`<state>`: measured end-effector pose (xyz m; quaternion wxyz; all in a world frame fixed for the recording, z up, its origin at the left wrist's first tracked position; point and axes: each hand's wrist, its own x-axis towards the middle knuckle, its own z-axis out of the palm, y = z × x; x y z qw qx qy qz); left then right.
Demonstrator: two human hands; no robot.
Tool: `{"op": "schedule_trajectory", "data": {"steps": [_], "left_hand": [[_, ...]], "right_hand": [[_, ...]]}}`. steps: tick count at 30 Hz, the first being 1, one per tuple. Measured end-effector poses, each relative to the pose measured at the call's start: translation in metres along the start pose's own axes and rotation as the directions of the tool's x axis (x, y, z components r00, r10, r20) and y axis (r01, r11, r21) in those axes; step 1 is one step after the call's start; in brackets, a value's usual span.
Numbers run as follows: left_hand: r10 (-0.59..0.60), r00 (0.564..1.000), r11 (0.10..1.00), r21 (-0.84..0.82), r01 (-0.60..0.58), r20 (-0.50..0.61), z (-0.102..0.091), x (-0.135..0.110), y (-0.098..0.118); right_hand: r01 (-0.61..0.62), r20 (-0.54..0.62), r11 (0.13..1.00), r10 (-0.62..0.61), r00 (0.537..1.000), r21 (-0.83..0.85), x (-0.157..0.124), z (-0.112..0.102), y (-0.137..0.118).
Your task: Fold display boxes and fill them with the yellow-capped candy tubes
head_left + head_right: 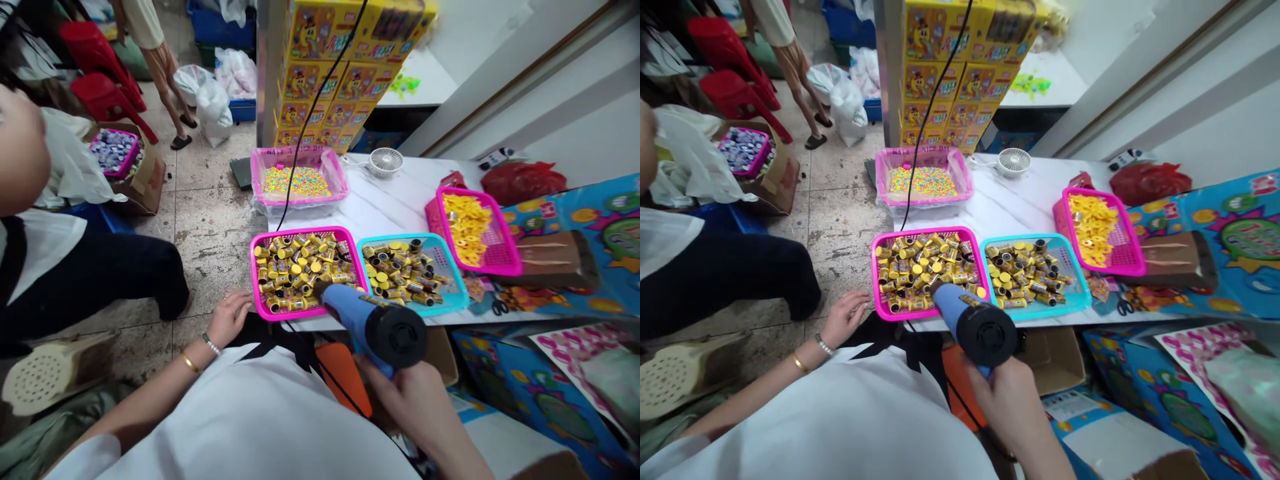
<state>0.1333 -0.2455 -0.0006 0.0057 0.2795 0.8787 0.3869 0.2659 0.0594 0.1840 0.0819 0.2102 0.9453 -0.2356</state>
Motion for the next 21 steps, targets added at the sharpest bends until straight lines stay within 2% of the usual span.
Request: {"op": "schedule_trajectory", "data": {"steps": [3,6,8,10,13,15,16,17,19,21], "left_hand": [[0.049,0.997,0.999,-0.011,-0.049,0.065,-0.002,-0.006,0.008],[0.191,0.96,0.982,-0.028,-0.189,0.207,0.003,-0.01,0.015],[0.33,0.886,0.942,-0.055,-0.33,0.326,0.016,-0.006,0.021],[0.449,0.78,0.883,-0.082,-0.463,0.435,0.037,0.006,0.028],[0.533,0.644,0.806,-0.098,-0.584,0.549,0.072,0.035,0.036],[0.548,0.601,0.776,-0.086,-0.624,0.582,0.086,0.055,0.039],[0.54,0.608,0.774,-0.058,-0.631,0.582,0.088,0.063,0.04],[0.52,0.634,0.779,-0.014,-0.627,0.572,0.087,0.069,0.041],[0.465,0.719,0.804,0.095,-0.588,0.517,0.08,0.076,0.041],[0.442,0.77,0.814,0.154,-0.559,0.46,0.073,0.08,0.046]], "right_hand": [[-0.018,0.131,0.996,0.006,0.991,0.088,-0.032,0.0,0.008],[-0.188,0.068,0.982,0.188,0.98,0.001,-0.052,0.008,0.022],[-0.311,0.04,0.948,0.314,0.949,-0.063,-0.053,0.008,0.031],[-0.386,0.041,0.918,0.391,0.92,-0.088,-0.044,0.004,0.035],[-0.438,-0.048,0.895,0.435,0.899,-0.088,-0.026,-0.008,0.035],[-0.447,-0.117,0.892,0.438,0.892,-0.071,-0.021,-0.014,0.036],[-0.454,-0.117,0.889,0.446,0.887,-0.056,-0.021,-0.015,0.037],[-0.463,-0.09,0.885,0.459,0.884,-0.036,-0.025,-0.015,0.04],[-0.491,-0.023,0.871,0.491,0.871,0.007,-0.035,-0.011,0.048],[-0.521,-0.002,0.853,0.522,0.853,0.04,-0.044,-0.005,0.055]]}}
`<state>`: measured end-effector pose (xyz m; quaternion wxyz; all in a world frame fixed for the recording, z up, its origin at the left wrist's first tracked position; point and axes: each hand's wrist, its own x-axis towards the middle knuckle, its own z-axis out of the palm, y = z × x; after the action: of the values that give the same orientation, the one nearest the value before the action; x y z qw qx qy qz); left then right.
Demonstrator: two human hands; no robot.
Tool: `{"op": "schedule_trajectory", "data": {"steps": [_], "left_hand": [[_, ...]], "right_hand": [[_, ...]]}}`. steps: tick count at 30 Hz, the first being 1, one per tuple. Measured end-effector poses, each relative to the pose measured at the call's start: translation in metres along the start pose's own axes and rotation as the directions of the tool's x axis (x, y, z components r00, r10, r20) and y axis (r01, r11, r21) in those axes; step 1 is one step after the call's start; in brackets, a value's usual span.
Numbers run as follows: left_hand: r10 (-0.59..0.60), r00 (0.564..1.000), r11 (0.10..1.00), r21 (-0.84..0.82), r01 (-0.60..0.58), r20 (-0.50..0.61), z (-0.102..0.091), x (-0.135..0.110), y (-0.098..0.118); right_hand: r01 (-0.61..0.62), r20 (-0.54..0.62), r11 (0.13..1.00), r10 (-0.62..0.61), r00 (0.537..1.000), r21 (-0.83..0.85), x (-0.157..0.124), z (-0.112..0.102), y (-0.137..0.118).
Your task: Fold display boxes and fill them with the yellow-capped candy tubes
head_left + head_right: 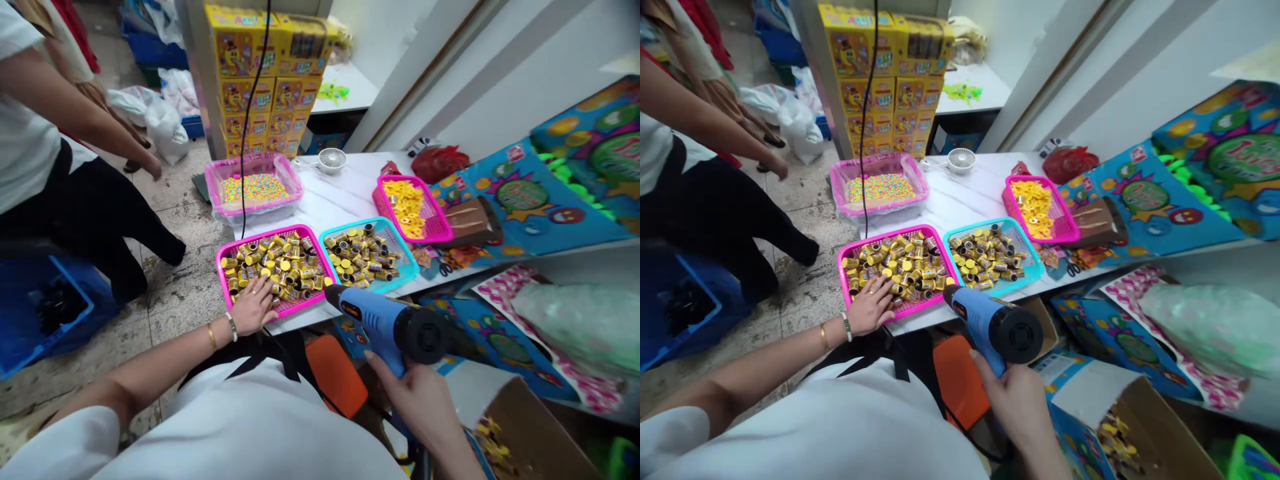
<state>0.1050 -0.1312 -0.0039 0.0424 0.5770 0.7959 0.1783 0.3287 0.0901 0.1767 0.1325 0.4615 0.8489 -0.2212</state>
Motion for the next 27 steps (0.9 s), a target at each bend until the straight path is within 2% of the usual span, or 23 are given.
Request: {"op": "schedule_trajectory", "data": {"steps": [2,4,7,9,11,15,17,19,22,25,27], "left_hand": [[0.009,1.0,1.0,0.004,-0.009,-0.025,-0.003,0.014,0.007],[0.024,1.0,1.0,-0.014,-0.024,-0.02,0.003,0.042,0.018],[-0.004,0.999,0.998,-0.065,0.008,0.052,0.02,0.095,0.034],[-0.022,0.992,0.995,-0.092,0.033,0.121,0.029,0.114,0.038],[0.01,0.989,0.994,-0.105,0.006,0.15,0.032,0.109,0.037],[0.082,0.994,0.993,-0.094,-0.076,0.069,0.016,0.049,0.023],[0.006,1.0,0.998,-0.067,-0.006,0.001,0.006,0.021,0.017],[-0.123,0.992,0.992,-0.039,0.121,-0.039,0.0,0.007,0.013],[-0.236,0.972,0.972,-0.02,0.236,0.006,0.004,0.01,0.015],[-0.159,0.981,0.98,-0.099,0.17,0.113,0.009,0.022,0.021],[-0.103,0.989,0.975,-0.185,0.121,0.105,0.007,0.024,0.022]], "right_hand": [[-0.013,-0.023,0.999,0.014,1.0,0.034,0.002,0.006,0.004],[-0.004,-0.058,0.997,0.008,0.998,0.073,0.01,0.01,-0.001],[0.034,-0.134,0.992,-0.017,0.991,0.125,0.026,0.009,-0.012],[0.076,-0.17,0.986,-0.05,0.984,0.148,0.032,0.005,-0.012],[0.129,-0.156,0.978,-0.103,0.982,0.167,0.03,0.002,-0.004],[0.171,-0.05,0.961,-0.164,0.985,0.216,0.016,0.003,0.017],[0.16,-0.021,0.961,-0.159,0.987,0.227,0.014,0.005,0.018],[0.179,0.011,0.956,-0.187,0.982,0.233,0.019,0.007,0.009],[0.271,0.055,0.934,-0.291,0.955,0.234,0.034,0.005,-0.015],[0.335,-0.016,0.923,-0.338,0.941,0.187,0.047,-0.002,-0.035],[0.359,-0.107,0.923,-0.347,0.932,0.14,0.05,-0.009,-0.04]]}}
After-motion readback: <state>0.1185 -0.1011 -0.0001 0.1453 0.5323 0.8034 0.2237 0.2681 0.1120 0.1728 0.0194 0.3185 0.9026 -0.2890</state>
